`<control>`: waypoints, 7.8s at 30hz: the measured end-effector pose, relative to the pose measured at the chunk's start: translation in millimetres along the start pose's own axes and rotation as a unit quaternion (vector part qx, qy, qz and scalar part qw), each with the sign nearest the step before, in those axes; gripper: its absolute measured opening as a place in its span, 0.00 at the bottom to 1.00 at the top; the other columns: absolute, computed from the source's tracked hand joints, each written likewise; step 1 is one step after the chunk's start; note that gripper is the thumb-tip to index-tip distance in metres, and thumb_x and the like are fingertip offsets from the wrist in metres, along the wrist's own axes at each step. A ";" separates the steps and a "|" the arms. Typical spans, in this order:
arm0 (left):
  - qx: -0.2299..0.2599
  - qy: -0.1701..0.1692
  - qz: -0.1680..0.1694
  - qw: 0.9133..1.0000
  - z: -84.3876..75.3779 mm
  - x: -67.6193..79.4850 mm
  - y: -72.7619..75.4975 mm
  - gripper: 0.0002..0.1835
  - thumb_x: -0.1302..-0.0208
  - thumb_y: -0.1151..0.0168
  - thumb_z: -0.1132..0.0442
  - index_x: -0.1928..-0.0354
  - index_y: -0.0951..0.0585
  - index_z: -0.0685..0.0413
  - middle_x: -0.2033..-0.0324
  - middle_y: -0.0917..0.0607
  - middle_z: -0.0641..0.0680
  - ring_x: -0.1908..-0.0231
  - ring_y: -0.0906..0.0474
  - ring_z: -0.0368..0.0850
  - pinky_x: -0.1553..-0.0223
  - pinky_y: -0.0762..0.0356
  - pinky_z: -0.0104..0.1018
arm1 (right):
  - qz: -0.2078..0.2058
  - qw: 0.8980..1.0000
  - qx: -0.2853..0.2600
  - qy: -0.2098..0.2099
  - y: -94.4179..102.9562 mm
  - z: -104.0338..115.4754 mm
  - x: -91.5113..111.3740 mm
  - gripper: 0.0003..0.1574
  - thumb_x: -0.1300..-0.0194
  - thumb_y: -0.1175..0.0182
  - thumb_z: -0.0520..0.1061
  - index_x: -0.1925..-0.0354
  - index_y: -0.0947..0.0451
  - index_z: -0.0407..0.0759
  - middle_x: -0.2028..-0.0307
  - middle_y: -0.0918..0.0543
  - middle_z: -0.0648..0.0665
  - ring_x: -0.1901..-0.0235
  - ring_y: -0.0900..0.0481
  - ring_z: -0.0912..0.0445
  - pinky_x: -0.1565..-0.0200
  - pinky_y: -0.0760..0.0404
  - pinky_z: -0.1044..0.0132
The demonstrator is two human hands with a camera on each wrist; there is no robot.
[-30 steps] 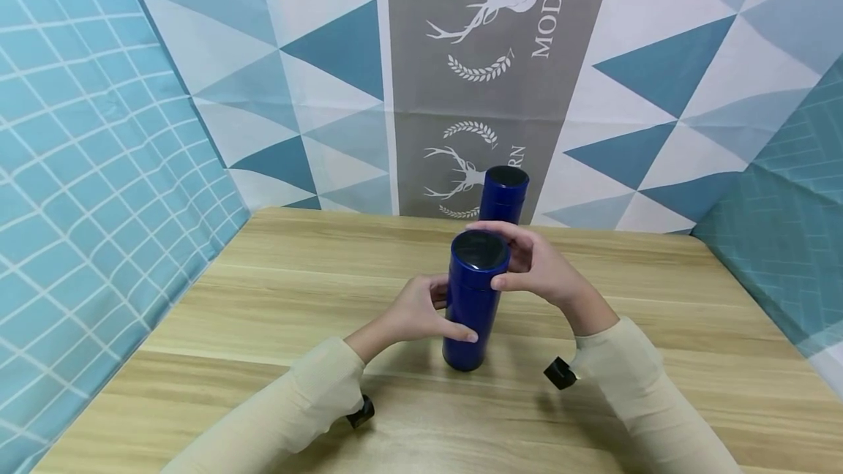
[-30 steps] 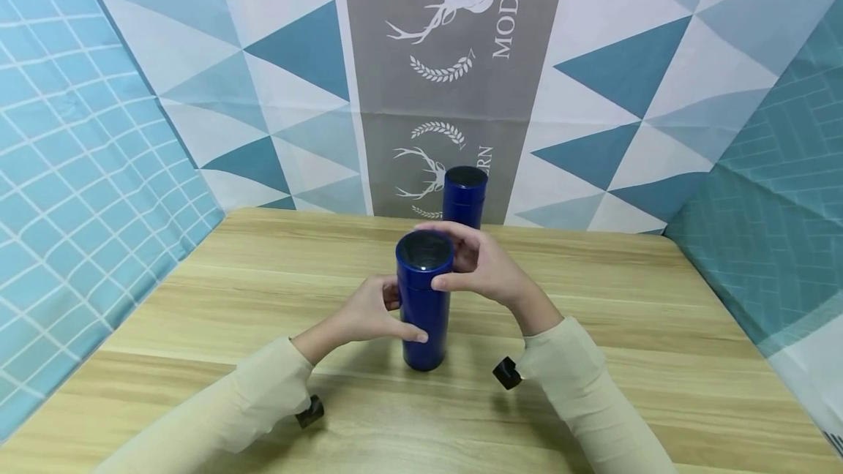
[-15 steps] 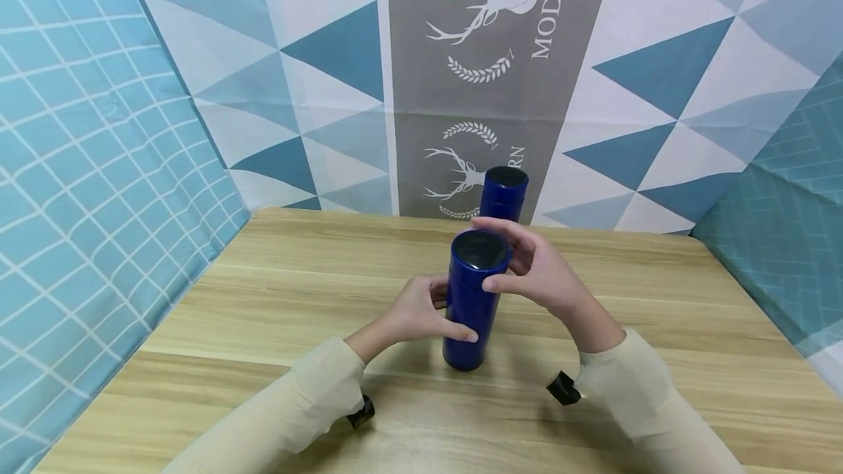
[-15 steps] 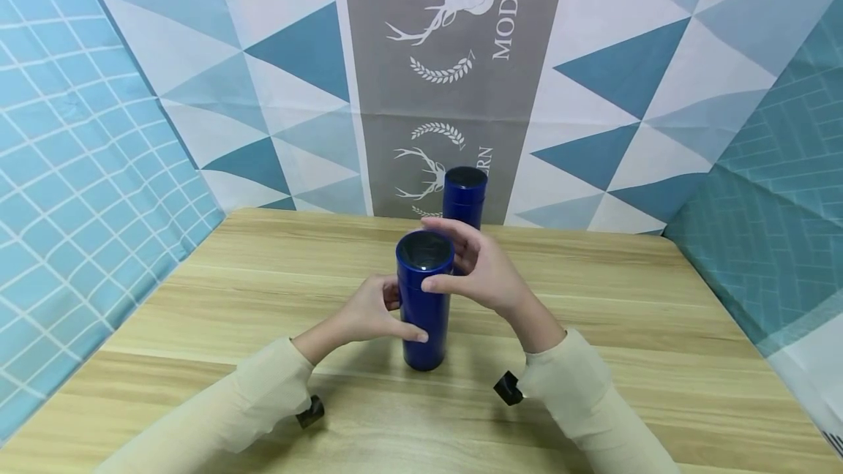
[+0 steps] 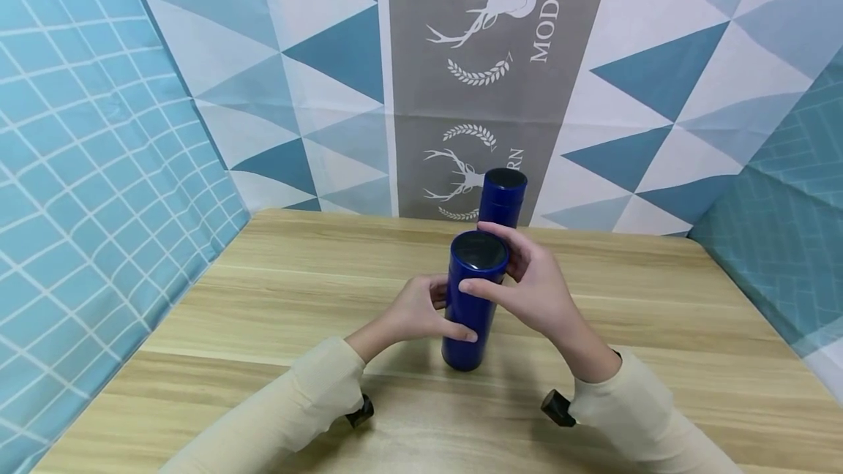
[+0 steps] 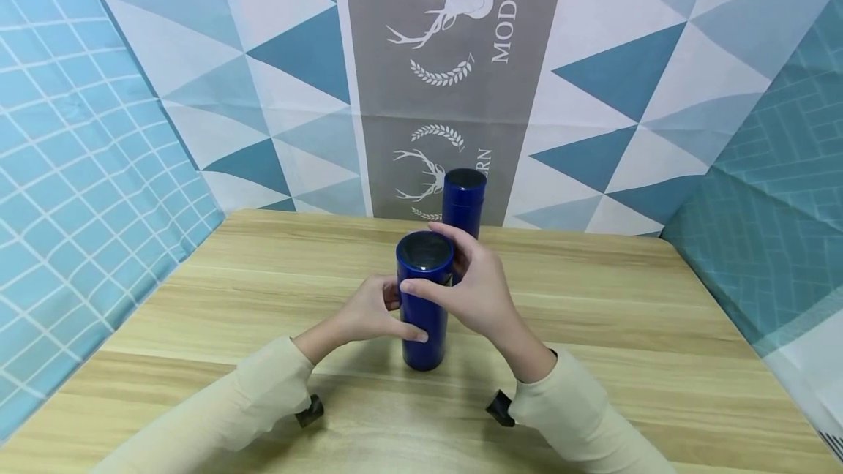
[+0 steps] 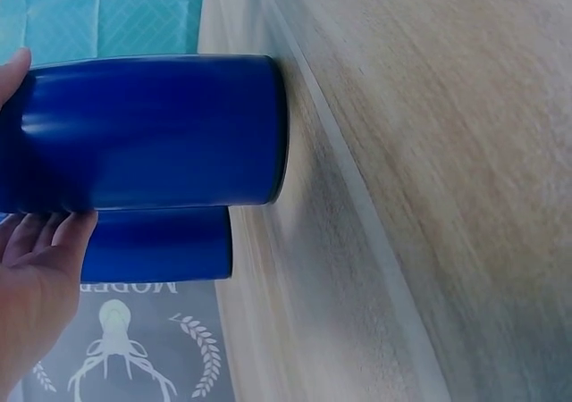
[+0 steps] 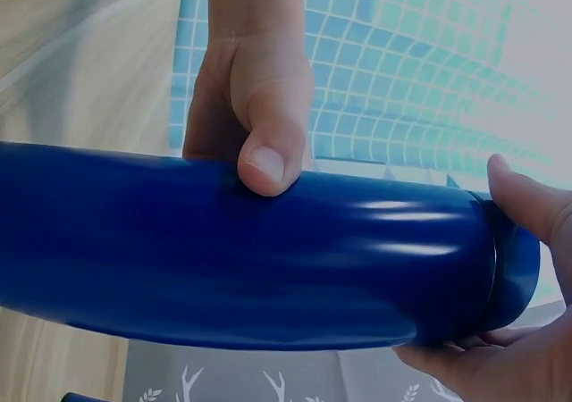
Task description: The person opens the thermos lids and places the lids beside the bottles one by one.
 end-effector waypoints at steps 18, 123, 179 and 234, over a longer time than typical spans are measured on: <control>0.010 -0.015 0.009 1.000 -2.2 -0.1 -2.2 0.33 0.59 0.22 0.65 0.45 0.21 0.57 0.50 0.14 0.58 0.51 0.16 0.43 0.45 0.19 0.33 | 0.033 0.999 0.034 0.005 4.3 -6.2 -4.5 0.42 0.49 0.27 0.38 0.36 0.32 0.40 0.44 0.20 0.38 0.48 0.17 0.47 0.48 0.18 0.71; 0.029 -0.013 0.014 0.999 0.6 -0.5 -2.8 0.35 0.59 0.22 0.67 0.43 0.23 0.61 0.48 0.16 0.60 0.50 0.16 0.47 0.45 0.19 0.35 | 0.132 0.989 -0.038 0.053 4.0 -12.1 -11.6 0.49 0.48 0.28 0.40 0.31 0.39 0.37 0.37 0.29 0.29 0.41 0.24 0.38 0.41 0.21 0.64; 0.016 -0.025 0.017 0.999 1.1 -1.0 -0.9 0.33 0.58 0.23 0.66 0.45 0.22 0.61 0.50 0.15 0.60 0.51 0.16 0.45 0.45 0.19 0.33 | 0.198 0.972 -0.061 0.113 4.6 -15.2 -19.9 0.41 0.44 0.32 0.35 0.36 0.38 0.25 0.41 0.24 0.31 0.44 0.20 0.49 0.42 0.21 0.66; 0.023 -0.016 0.018 0.999 1.3 -0.2 -1.1 0.34 0.58 0.23 0.68 0.44 0.22 0.60 0.49 0.15 0.60 0.50 0.16 0.46 0.45 0.19 0.33 | 0.268 0.937 -0.190 0.120 -3.3 -27.5 -23.8 0.43 0.41 0.34 0.36 0.31 0.40 0.36 0.36 0.26 0.42 0.39 0.24 0.53 0.40 0.22 0.64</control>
Point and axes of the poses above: each hand's wrist, its own x-axis away from the middle knuckle, its own y-axis out of the back of the hand, z = x × y, the point moved 8 cm from there along -x, towards the middle knuckle
